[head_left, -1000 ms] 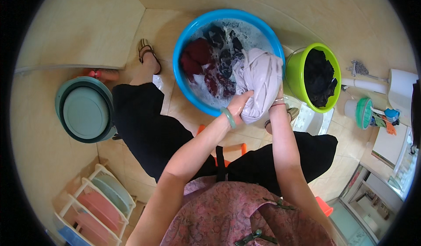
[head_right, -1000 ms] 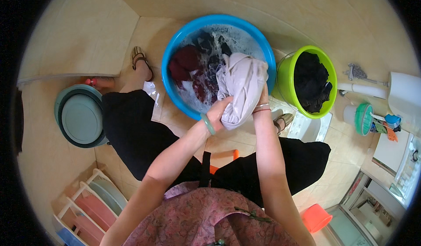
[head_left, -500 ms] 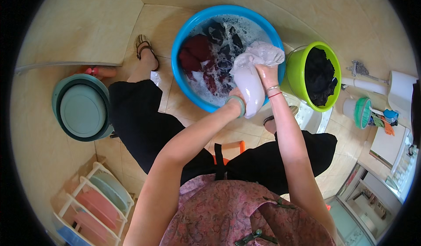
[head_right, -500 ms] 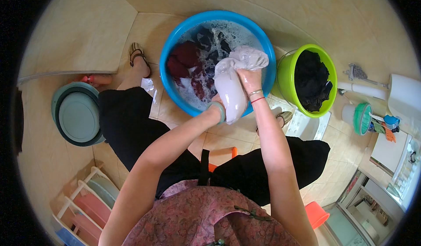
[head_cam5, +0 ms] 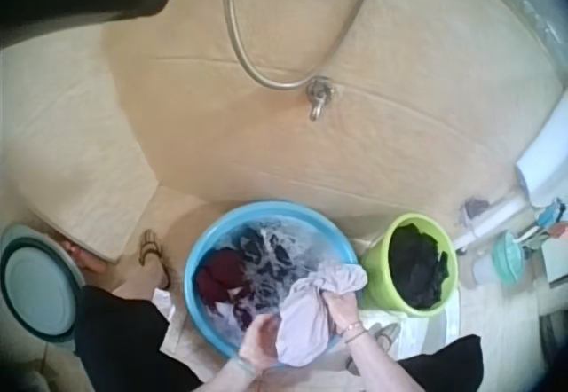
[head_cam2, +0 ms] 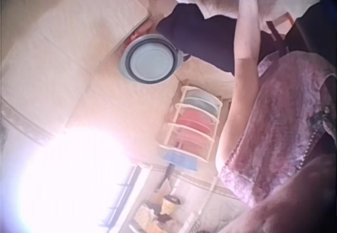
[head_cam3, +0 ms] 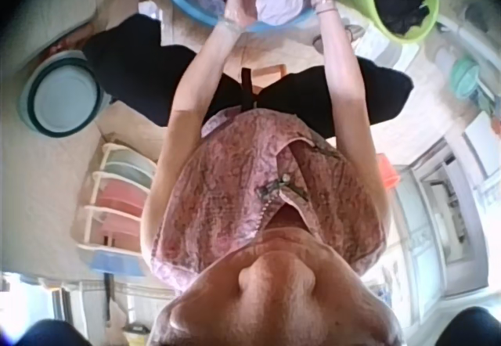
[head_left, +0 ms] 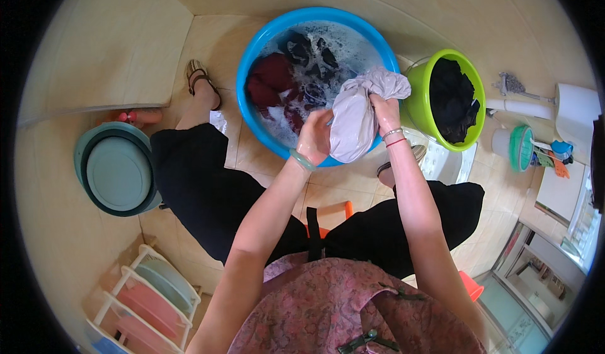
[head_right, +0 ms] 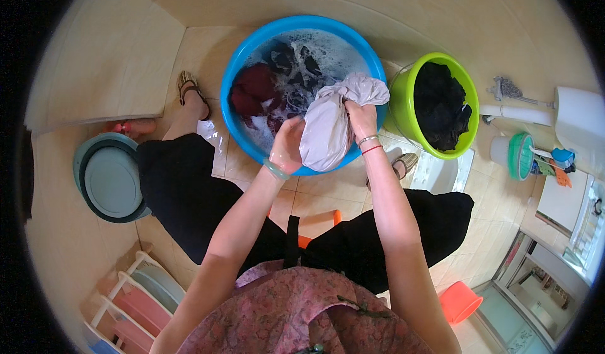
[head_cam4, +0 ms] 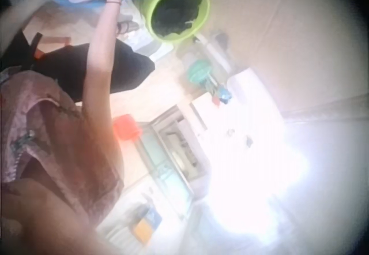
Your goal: The person sits on a small stool and hand-washes clothes in a blue basin filled with soapy water. They scrub and rinse various garments, including dark and light-colored items, and transfer the washed clothes into a green basin placed beside them.
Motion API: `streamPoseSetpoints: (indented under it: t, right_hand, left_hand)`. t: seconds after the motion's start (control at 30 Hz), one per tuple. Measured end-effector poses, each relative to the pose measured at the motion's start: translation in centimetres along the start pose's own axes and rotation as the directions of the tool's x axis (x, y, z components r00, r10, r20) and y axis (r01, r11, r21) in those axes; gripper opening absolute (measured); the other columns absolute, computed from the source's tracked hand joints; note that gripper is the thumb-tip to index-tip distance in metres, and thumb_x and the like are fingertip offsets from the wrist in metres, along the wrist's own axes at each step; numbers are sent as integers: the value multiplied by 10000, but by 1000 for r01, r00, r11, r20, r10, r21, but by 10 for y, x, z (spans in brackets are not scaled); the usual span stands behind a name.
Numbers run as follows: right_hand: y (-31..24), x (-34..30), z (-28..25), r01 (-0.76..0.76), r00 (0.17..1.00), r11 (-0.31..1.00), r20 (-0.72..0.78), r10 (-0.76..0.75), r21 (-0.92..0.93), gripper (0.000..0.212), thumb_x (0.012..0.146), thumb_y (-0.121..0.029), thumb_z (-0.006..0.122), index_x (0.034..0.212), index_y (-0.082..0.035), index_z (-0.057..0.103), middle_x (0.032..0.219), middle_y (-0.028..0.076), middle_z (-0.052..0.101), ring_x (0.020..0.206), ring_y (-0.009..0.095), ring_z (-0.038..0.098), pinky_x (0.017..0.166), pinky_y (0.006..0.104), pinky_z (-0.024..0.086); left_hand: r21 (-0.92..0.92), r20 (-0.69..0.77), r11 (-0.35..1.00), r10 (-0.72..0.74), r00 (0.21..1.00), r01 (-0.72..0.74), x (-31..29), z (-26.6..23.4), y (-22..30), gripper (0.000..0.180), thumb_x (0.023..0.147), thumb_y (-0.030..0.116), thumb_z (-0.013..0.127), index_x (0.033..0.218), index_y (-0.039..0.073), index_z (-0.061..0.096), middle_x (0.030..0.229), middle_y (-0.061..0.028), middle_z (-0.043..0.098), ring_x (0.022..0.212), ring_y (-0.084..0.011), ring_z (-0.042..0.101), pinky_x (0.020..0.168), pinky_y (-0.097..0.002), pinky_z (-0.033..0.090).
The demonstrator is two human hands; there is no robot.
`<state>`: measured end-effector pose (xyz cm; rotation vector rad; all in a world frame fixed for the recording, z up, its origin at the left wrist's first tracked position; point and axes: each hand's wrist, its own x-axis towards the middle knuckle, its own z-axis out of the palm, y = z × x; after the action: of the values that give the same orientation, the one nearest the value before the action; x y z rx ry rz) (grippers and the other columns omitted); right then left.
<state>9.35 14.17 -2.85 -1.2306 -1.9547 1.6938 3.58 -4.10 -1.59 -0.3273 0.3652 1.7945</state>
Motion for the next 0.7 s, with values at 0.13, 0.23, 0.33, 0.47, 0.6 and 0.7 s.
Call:
streamPoseSetpoints:
  t: [0.13,0.23,0.33,0.47,0.6,0.7]
  right_hand:
    - [-19,-19,19,397,918,856,130,-375,-332,378,766,-144,635,1128,-34,619,1227,182,577,1143,335,535,1000,375,400]
    - [-12,-31,19,318,948,849,115,-298,-423,487,794,-166,622,1254,-42,522,1327,188,473,1170,392,453,999,421,388]
    - [-33,-51,23,482,868,569,279,-410,-666,594,780,-141,630,1335,-49,441,1321,214,455,1190,401,420,1000,450,379]
    - [-71,-79,18,470,865,862,295,-407,-190,818,703,-30,696,1437,-80,337,1324,204,460,1226,375,425,1051,397,346]
    - [-59,-50,-14,15,908,881,364,-210,472,846,768,-93,741,1483,-134,290,1413,143,425,1281,261,418,966,353,433]
    - [-28,-35,-26,137,949,928,223,-223,345,866,800,-196,757,1499,-139,249,1496,84,325,1319,234,379,1014,358,410]
  left_hand:
    - [499,-222,858,-13,975,125,4,32,-1,734,884,564,579,1345,7,453,1238,-99,581,1097,-188,570,986,-341,431]
    - [601,-146,799,116,982,-5,19,34,-10,729,856,542,637,1320,4,475,1188,-94,604,1032,-172,596,889,-319,483]
    - [452,-132,892,54,990,11,28,26,-5,636,889,455,629,1317,8,481,1173,-101,611,1004,-182,614,848,-316,506]
    - [354,-175,934,125,977,-56,62,-37,-6,547,905,396,597,1272,-3,522,1135,-112,627,965,-198,636,820,-304,515]
    - [105,-169,992,80,982,-63,43,-12,-4,493,941,386,548,1274,23,525,1143,-99,630,972,-210,637,848,-317,515]
    - [-16,-45,1000,19,999,-20,34,3,-3,436,982,370,485,1276,51,528,1181,-82,624,1025,-201,618,918,-339,493]
